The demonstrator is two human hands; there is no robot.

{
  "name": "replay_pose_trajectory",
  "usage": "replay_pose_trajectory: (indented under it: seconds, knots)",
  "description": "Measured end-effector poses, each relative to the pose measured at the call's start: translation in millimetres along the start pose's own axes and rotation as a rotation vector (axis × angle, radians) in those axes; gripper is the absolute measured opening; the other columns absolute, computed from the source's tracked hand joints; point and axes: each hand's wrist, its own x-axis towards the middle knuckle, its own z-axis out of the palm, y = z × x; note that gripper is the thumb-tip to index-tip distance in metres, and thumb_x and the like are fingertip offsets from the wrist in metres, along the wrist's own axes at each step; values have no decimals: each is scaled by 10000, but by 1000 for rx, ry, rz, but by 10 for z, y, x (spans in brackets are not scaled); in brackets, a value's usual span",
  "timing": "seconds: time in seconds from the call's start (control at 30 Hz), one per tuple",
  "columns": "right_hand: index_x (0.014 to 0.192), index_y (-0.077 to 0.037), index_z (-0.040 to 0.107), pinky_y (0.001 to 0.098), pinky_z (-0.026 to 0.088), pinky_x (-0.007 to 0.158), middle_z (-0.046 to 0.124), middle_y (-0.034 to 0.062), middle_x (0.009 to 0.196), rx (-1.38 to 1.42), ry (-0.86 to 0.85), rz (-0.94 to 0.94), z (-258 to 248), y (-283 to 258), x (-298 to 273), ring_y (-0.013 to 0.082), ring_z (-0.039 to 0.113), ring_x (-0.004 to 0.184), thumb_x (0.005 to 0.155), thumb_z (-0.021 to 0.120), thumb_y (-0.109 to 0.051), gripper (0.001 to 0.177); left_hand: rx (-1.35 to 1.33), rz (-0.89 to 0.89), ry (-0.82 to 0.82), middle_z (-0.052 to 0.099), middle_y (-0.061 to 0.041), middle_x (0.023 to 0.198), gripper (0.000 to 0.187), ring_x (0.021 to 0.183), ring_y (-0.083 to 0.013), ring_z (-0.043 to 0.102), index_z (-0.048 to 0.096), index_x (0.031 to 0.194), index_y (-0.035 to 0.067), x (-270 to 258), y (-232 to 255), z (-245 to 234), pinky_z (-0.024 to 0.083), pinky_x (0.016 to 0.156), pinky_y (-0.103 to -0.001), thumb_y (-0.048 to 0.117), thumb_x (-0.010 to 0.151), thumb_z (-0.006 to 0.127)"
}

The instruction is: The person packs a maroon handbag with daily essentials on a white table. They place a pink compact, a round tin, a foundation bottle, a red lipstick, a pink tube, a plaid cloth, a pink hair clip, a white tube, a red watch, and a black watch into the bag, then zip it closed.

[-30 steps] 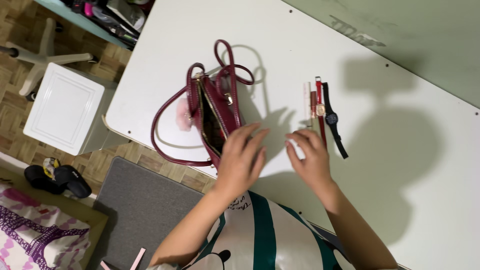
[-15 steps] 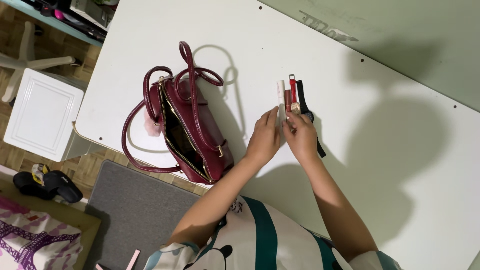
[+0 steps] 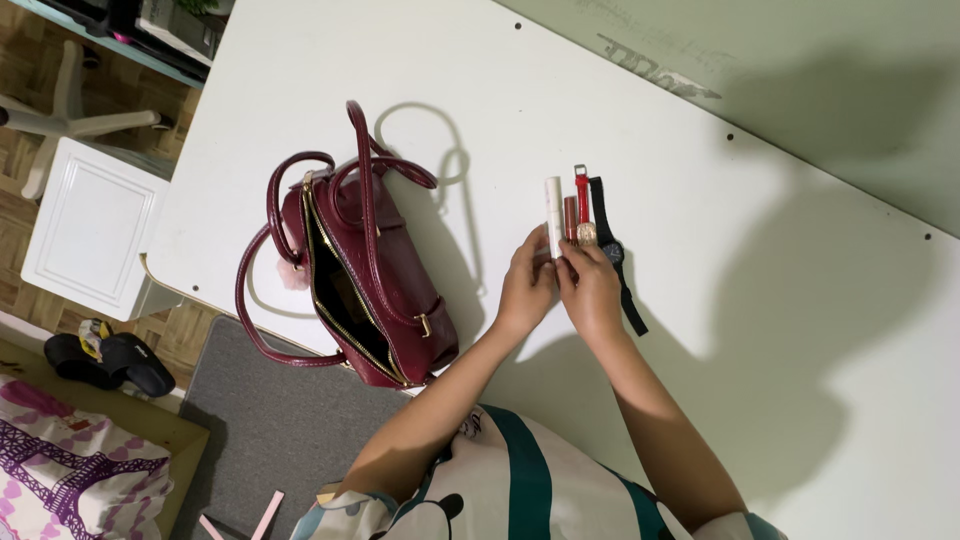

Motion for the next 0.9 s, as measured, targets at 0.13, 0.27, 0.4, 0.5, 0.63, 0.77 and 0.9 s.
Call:
replay_pose_trajectory:
  seconds: [0.13,0.27,0.4,0.5,0.63,0.77,0.9]
  knots:
    - [1222,-13,719,343,584,708,704,137,1051,74,-31,68,-7,-23,-5,227,708,777,919,711,-67,308,-180,-118,20,584,-168,1334,568,1110,-182,618,360,1556,-24,83,-213,-21,542,958,-324,-30,999,473]
    - [1234,-21,711,292,602,725,726,106,1039,216,-44,109,6,-8,-15,182,713,827,888,725,-30,347,-156,-135,37,620,-119,1185,528,1006,-145,621,408,1520,-37,135,-286,-65,547,889,-290,23,1015,549]
    - [1244,-13,692,267,600,792,715,95,1094,460,-58,157,-12,-15,-32,137,722,928,874,735,-11,373,-198,-135,-16,659,-71,998,441,873,-123,619,569,1446,-69,122,-143,-133,539,810,-267,86,1033,570]
    - [1297,-19,665,263,580,824,720,71,1076,620,-146,260,-123,-102,-93,123,709,939,899,719,-2,401,-307,-145,-21,652,-41,974,402,869,-112,633,573,1383,-63,-16,118,-161,552,803,-270,146,1040,597]
    - [1354,-22,603,275,583,876,731,46,1120,867,-278,265,-350,-358,-204,120,704,972,888,703,5,477,-64,-99,-23,654,-62,1013,383,868,-125,658,596,1320,-41,-316,647,-388,564,772,-279,172,1006,651]
    - [1393,-41,584,292,582,883,710,48,1149,929,-361,293,-544,-696,-362,125,679,1007,847,732,12,568,130,66,-37,653,-107,1104,372,937,-154,691,620,1306,-14,-708,1237,-743,583,802,-288,159,983,686]
    - [1433,-43,597,296,563,849,646,45,1165,957,-471,323,-724,-1023,-469,135,643,986,838,753,14,618,339,188,95,639,-145,1159,388,917,-218,686,637,1344,20,-1158,1681,-1168,552,849,-331,138,976,670]
